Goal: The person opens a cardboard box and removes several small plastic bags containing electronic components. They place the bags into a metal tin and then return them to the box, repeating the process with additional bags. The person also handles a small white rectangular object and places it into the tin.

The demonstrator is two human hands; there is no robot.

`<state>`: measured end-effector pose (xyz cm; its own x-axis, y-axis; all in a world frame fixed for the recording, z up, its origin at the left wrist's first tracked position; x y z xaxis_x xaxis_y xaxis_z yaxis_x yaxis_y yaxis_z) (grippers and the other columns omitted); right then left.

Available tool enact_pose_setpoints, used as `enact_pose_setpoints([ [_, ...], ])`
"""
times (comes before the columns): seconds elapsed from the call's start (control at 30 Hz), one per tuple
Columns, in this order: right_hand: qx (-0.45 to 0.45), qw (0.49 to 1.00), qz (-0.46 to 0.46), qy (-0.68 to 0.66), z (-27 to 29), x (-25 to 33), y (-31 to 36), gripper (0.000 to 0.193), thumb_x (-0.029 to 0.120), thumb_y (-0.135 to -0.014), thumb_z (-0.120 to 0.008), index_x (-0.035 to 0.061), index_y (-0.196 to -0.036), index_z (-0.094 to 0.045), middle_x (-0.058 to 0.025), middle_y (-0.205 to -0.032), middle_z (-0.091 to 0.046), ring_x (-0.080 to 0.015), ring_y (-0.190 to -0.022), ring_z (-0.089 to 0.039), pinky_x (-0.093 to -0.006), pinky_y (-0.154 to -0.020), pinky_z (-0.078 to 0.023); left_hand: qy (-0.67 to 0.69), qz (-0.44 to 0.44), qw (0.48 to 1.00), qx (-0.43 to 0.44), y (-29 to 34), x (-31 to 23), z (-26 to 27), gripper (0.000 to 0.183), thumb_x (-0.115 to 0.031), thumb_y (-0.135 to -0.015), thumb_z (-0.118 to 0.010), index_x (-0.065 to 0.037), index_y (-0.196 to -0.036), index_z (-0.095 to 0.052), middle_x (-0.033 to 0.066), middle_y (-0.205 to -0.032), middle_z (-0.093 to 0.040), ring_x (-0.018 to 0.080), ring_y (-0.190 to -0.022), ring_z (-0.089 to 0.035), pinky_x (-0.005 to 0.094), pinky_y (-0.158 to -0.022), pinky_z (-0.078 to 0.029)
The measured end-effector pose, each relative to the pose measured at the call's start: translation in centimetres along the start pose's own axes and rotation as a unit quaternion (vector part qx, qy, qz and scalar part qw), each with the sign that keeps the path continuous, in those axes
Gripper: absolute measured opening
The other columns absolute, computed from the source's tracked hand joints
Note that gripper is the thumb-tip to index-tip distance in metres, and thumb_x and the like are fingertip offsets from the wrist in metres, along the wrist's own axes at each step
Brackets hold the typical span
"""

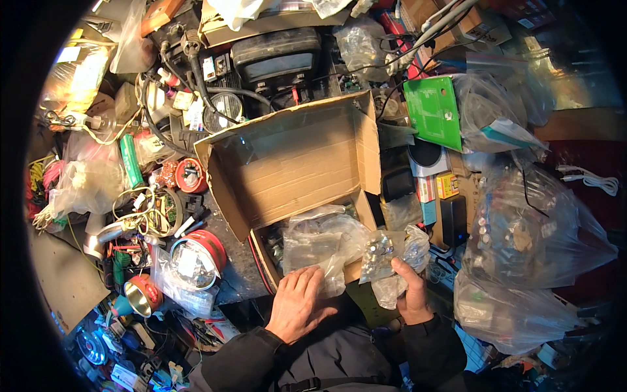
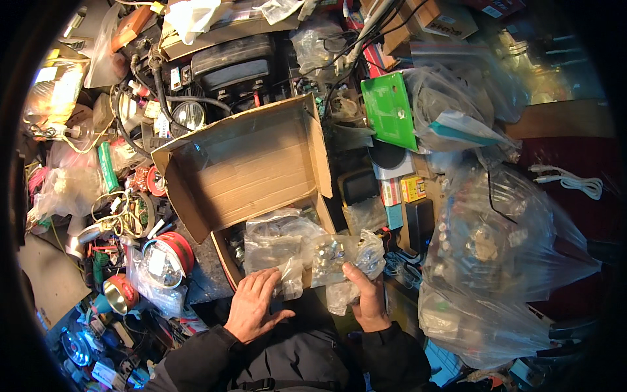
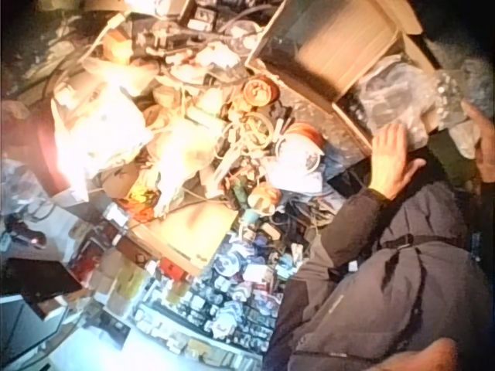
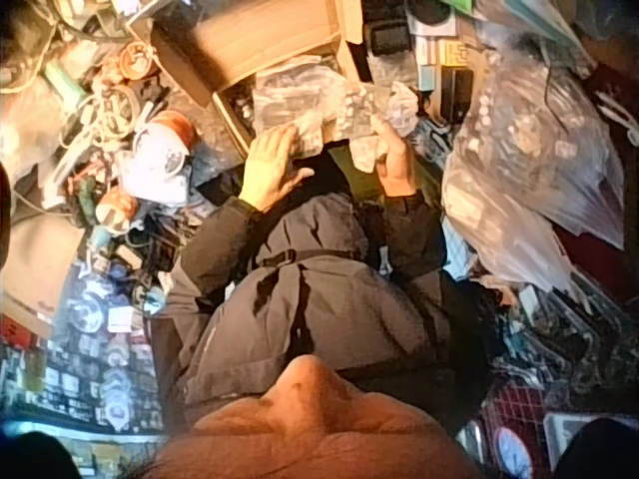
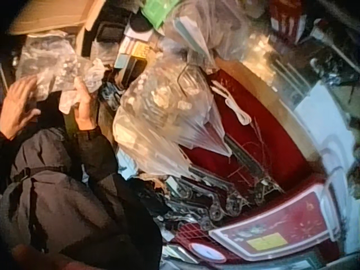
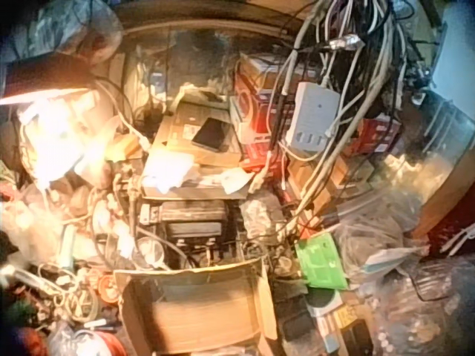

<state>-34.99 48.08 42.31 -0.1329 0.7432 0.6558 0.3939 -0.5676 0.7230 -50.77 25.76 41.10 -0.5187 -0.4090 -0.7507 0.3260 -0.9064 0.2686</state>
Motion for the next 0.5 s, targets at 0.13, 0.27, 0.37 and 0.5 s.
enact_pose_setpoints([
  [0.13,0.013,1.0,0.009,-0.003,-0.6,0.2,0.1,0.053,0.014,-0.097,-0.081,0.0033,-0.146,-0.064,-0.0091,-0.134,-0.073,-0.0225,-0.121,-0.071,-0.0391,-0.104,-0.056,-0.088,-0.008,0.996,0.001,-1.1,0.2,-1.3,0.098,-0.027,-0.086,-0.089,0.003,-0.166,-0.042,0.0232,-0.16,-0.053,0.0426,-0.145,-0.051,0.0535,-0.124,-0.039],
  [0.27,-0.011,1.0,-0.009,0.005,-0.3,0.1,0.3,0.053,0.013,-0.097,-0.081,0.0037,-0.147,-0.064,-0.0091,-0.135,-0.073,-0.0227,-0.121,-0.071,-0.0393,-0.104,-0.057,-0.047,0.0,0.999,0.018,-2.5,1.8,-1.9,0.096,-0.022,-0.082,-0.089,0.003,-0.164,-0.045,0.0222,-0.152,-0.057,0.0419,-0.138,-0.056,0.0496,-0.117,-0.047],
  [0.37,-0.011,1.0,0.007,-0.006,0.0,0.4,0.2,0.052,0.012,-0.098,-0.08,0.0038,-0.146,-0.064,-0.0091,-0.135,-0.073,-0.0228,-0.12,-0.071,-0.0395,-0.103,-0.057,0.016,0.011,1.0,0.014,-3.1,2.8,-1.0,0.089,-0.024,-0.081,-0.092,0.0,-0.157,-0.053,0.0216,-0.143,-0.062,0.0438,-0.128,-0.064,0.049,-0.104,-0.055],
  [0.5,-0.019,0.999,0.026,-0.024,0.8,1.2,0.3,0.05,0.012,-0.098,-0.08,0.0035,-0.145,-0.065,-0.0089,-0.133,-0.073,-0.0226,-0.119,-0.072,-0.0399,-0.101,-0.059,0.122,0.086,0.988,-0.046,-3.9,3.3,0.8,0.079,-0.028,-0.078,-0.095,0.002,-0.145,-0.064,0.0252,-0.129,-0.073,0.0468,-0.112,-0.075,0.0494,-0.095,-0.062],
])
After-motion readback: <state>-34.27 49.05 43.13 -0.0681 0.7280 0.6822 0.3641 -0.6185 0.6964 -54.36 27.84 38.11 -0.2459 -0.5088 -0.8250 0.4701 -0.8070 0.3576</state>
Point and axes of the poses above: each hand's wrist, its own y-axis away from the middle knuckle, its own z-axis out of the back of the hand, x = y × z, the point moved 2 cm from there along -y, towards the middle knuckle
